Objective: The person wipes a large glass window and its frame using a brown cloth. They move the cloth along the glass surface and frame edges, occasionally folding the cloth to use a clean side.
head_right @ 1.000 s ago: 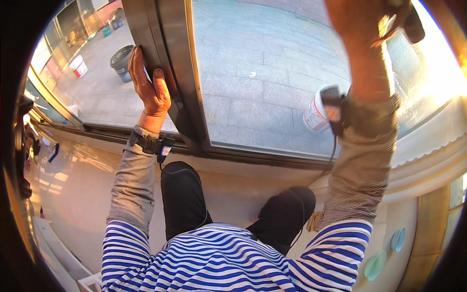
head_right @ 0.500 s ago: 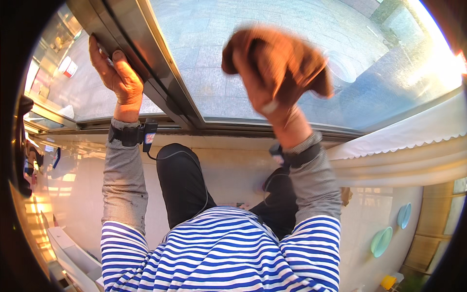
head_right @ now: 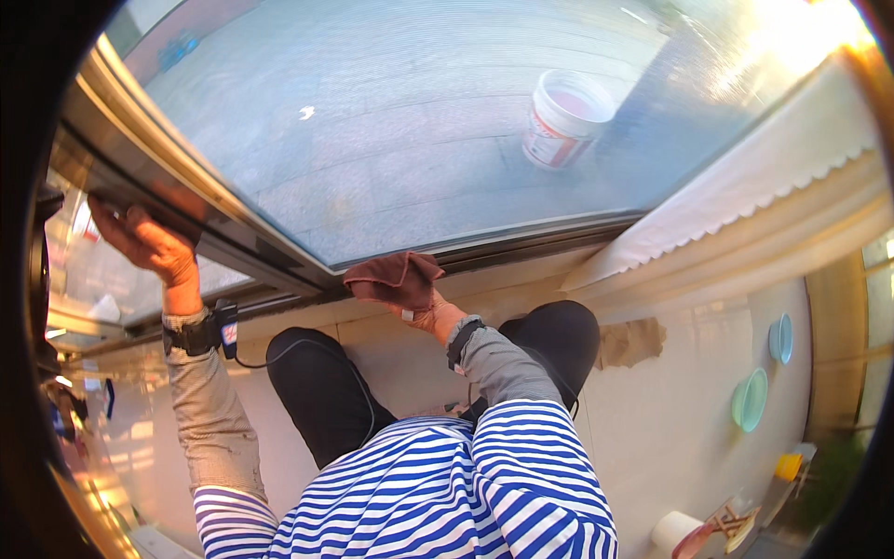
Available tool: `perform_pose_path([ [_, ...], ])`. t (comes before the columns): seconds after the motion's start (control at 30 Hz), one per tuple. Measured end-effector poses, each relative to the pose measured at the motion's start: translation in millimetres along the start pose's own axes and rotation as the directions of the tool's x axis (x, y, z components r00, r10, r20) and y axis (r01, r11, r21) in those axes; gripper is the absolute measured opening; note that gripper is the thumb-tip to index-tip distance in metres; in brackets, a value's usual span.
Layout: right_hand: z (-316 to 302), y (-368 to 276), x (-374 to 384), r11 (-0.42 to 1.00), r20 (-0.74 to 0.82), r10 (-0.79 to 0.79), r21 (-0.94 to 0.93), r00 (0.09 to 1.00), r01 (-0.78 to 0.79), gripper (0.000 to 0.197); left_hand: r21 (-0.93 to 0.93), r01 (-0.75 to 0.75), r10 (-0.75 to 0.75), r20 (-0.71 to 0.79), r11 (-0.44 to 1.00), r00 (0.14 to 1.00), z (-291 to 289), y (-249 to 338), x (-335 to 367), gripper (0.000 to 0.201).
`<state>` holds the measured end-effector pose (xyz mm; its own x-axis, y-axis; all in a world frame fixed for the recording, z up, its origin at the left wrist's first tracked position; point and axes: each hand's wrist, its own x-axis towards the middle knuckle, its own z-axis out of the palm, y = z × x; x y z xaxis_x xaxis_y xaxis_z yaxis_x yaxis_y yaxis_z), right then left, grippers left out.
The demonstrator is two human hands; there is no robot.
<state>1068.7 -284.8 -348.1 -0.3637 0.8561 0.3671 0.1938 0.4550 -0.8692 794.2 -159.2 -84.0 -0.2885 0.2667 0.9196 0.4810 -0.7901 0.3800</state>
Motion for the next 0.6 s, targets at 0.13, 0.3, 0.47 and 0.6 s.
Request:
perform_pose_path([
  [0.13,-28,-17,-4,0.997,-0.182,-0.064,0.027,0.981,0.07,0.031,0.11,-0.123,0.119,0.037,0.986,0.992,-4,-4,2,0.061],
  [0.3,-67,-19,-47,0.846,-0.439,0.144,-0.41,0.887,-0.341,0.031,0.167,-0.11,0.107,0.025,0.98,0.994,-5,-8,5,0.061],
  [0.47,-107,-15,-100,0.535,-0.584,-0.35,-0.767,0.733,-0.355,0.049,0.265,-0.204,0.21,0.007,0.942,0.978,-6,-11,9,0.06],
  [0.6,-156,17,-112,0.637,-0.812,-0.388,-0.578,0.436,-0.51,0.061,0.297,-0.224,0.233,0.007,0.928,0.973,-5,-9,15,0.057],
])
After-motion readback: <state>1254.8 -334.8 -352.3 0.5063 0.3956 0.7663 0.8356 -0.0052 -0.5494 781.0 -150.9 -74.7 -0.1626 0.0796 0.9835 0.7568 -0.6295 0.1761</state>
